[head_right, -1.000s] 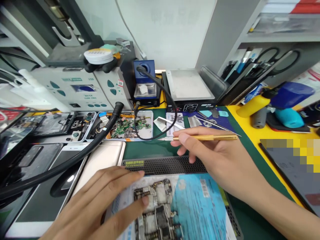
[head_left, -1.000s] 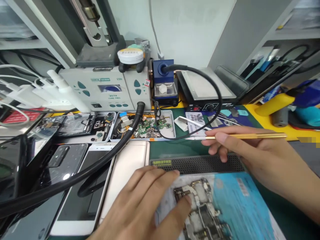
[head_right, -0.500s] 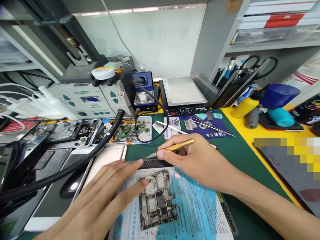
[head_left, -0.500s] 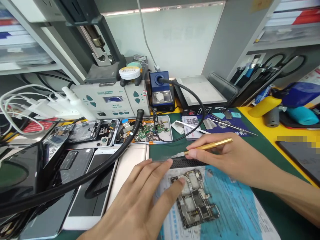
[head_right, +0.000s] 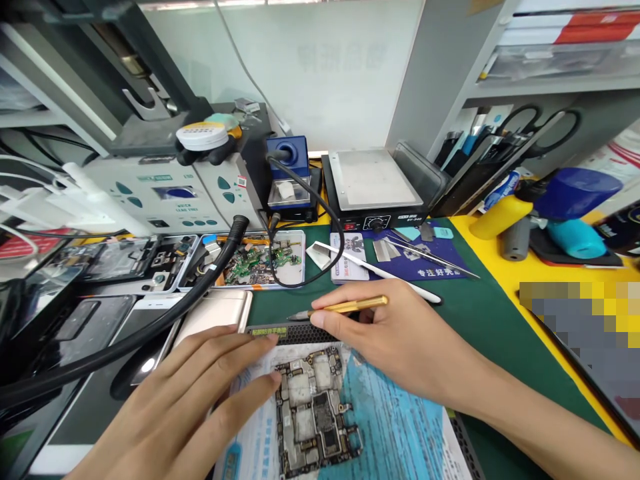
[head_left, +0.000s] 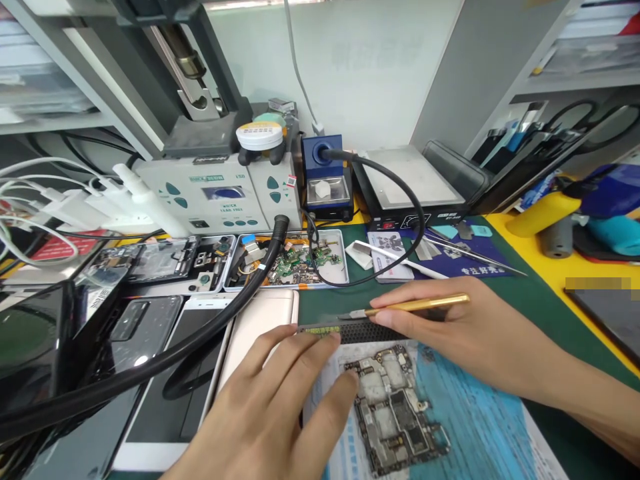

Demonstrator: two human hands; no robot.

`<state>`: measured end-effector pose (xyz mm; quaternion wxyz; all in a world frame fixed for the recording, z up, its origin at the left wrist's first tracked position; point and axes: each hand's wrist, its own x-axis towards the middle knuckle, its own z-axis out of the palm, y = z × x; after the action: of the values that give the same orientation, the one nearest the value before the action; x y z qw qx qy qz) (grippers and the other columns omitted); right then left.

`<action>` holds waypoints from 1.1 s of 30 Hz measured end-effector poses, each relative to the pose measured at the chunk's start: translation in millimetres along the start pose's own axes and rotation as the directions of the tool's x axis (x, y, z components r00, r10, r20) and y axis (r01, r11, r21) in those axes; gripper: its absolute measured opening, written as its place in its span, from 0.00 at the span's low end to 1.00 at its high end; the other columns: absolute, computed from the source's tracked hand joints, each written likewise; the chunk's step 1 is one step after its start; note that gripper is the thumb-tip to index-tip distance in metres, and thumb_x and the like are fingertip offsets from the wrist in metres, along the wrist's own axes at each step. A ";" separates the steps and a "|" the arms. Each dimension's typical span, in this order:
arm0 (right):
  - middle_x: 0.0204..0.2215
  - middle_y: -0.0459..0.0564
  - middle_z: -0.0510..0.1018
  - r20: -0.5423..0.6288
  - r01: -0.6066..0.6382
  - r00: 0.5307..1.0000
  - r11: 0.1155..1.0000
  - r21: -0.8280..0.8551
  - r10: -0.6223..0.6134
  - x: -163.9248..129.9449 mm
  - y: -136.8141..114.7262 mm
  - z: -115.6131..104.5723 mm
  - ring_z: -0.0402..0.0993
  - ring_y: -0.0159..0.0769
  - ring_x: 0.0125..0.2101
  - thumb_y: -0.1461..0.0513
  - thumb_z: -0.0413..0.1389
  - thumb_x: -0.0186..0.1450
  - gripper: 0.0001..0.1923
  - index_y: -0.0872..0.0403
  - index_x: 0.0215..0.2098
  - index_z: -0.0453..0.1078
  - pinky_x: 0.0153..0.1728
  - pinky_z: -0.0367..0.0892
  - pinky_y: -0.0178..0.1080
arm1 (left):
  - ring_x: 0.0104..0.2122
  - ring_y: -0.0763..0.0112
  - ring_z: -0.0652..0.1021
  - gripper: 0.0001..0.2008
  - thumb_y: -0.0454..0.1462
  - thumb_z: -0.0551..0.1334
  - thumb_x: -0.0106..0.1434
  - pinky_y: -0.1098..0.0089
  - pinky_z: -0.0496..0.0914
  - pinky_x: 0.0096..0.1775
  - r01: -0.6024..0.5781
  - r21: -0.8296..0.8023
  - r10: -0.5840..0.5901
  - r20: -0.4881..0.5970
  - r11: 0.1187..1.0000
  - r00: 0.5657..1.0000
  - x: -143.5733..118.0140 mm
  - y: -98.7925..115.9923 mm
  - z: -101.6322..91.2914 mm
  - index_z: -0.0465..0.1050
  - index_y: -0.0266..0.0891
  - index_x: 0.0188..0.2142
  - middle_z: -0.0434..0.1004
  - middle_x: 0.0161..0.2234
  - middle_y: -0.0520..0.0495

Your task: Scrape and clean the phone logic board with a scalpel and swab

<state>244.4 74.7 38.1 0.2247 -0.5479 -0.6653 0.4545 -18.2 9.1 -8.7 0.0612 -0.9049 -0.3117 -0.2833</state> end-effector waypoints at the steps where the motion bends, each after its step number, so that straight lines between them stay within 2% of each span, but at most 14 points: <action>1: 0.42 0.48 0.89 -0.001 0.003 1.000 1.000 0.001 -0.003 -0.3 0.2 -0.1 0.85 0.50 0.43 0.47 0.66 0.65 0.14 0.42 0.44 0.87 0.31 0.80 0.39 | 0.56 0.49 0.78 0.31 0.58 0.47 0.76 0.48 0.72 0.60 -0.001 0.009 0.001 0.002 1.000 1.000 -0.1 0.5 1.0 0.76 0.38 0.55 0.80 0.56 0.35; 4: 0.42 0.47 0.89 -0.007 0.009 1.000 1.000 0.006 -0.009 -1.0 0.5 0.1 0.85 0.48 0.44 0.48 0.66 0.66 0.12 0.43 0.42 0.87 0.34 0.80 0.39 | 0.55 0.51 0.79 0.31 0.57 0.45 0.77 0.49 0.73 0.60 0.000 0.020 0.000 0.011 1.000 1.000 3.0 1.1 -4.6 0.76 0.38 0.54 0.81 0.55 0.35; 9: 0.41 0.46 0.89 -0.018 0.008 1.000 1.000 0.001 -0.008 -0.1 1.1 1.6 0.86 0.48 0.42 0.47 0.65 0.67 0.13 0.43 0.41 0.87 0.32 0.79 0.38 | 0.58 0.50 0.78 0.28 0.56 0.53 0.76 0.49 0.73 0.61 0.018 -0.034 -0.011 0.203 0.999 0.979 9.9 -0.4 -23.8 0.75 0.38 0.58 0.80 0.58 0.36; 13: 0.41 0.47 0.89 -0.016 0.004 1.000 1.000 0.022 -0.004 0.1 2.0 1.9 0.86 0.48 0.41 0.47 0.65 0.66 0.13 0.44 0.40 0.87 0.33 0.79 0.39 | 0.58 0.48 0.78 0.27 0.56 0.56 0.75 0.48 0.73 0.61 0.030 -0.067 -0.016 0.203 0.997 0.979 9.7 -0.7 -27.0 0.74 0.38 0.59 0.79 0.58 0.34; 16: 0.42 0.47 0.89 0.003 -0.001 1.000 1.000 0.021 0.001 -0.9 2.5 1.4 0.85 0.50 0.45 0.47 0.66 0.66 0.13 0.44 0.41 0.87 0.34 0.81 0.41 | 0.59 0.47 0.78 0.28 0.56 0.55 0.76 0.47 0.73 0.61 0.030 -0.070 -0.015 0.209 0.997 0.978 9.2 -0.5 -25.6 0.74 0.38 0.59 0.79 0.59 0.34; 20: 0.42 0.49 0.88 0.001 -0.020 1.000 1.000 0.008 0.019 -1.8 3.0 1.0 0.84 0.55 0.47 0.46 0.64 0.67 0.15 0.43 0.43 0.87 0.31 0.81 0.43 | 0.58 0.47 0.78 0.26 0.55 0.57 0.75 0.47 0.73 0.61 0.057 -0.107 -0.034 0.207 0.993 0.978 9.9 -0.6 -25.5 0.75 0.40 0.58 0.79 0.59 0.35; 25: 0.43 0.48 0.88 0.019 0.010 1.000 1.000 0.006 -0.010 -2.4 2.7 0.4 0.85 0.50 0.43 0.46 0.65 0.67 0.14 0.43 0.42 0.87 0.34 0.81 0.43 | 0.59 0.49 0.78 0.24 0.54 0.60 0.74 0.47 0.73 0.62 0.087 -0.139 -0.058 0.202 0.987 0.978 10.1 -1.2 -25.9 0.75 0.42 0.58 0.79 0.59 0.37; 30: 0.43 0.47 0.88 0.021 -0.004 1.000 1.000 0.004 0.004 -2.8 3.5 0.2 0.85 0.51 0.46 0.46 0.65 0.67 0.14 0.42 0.42 0.87 0.35 0.81 0.43 | 0.59 0.47 0.78 0.27 0.56 0.55 0.75 0.46 0.73 0.61 0.039 -0.095 -0.017 0.217 0.995 0.976 8.7 -1.5 -24.3 0.75 0.40 0.59 0.79 0.59 0.35; 33: 0.42 0.47 0.88 0.008 -0.013 1.000 1.000 0.013 0.013 -2.6 4.1 0.3 0.85 0.51 0.44 0.45 0.65 0.67 0.15 0.42 0.42 0.87 0.33 0.81 0.43 | 0.59 0.46 0.77 0.29 0.56 0.52 0.76 0.45 0.73 0.61 0.016 -0.059 -0.003 0.222 0.998 0.975 8.0 -2.0 -23.8 0.74 0.37 0.60 0.78 0.60 0.32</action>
<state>247.1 72.1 35.0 0.2226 -0.5488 -0.6598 0.4625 -25.5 8.1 15.4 -0.0027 -0.9308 -0.3122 -0.1903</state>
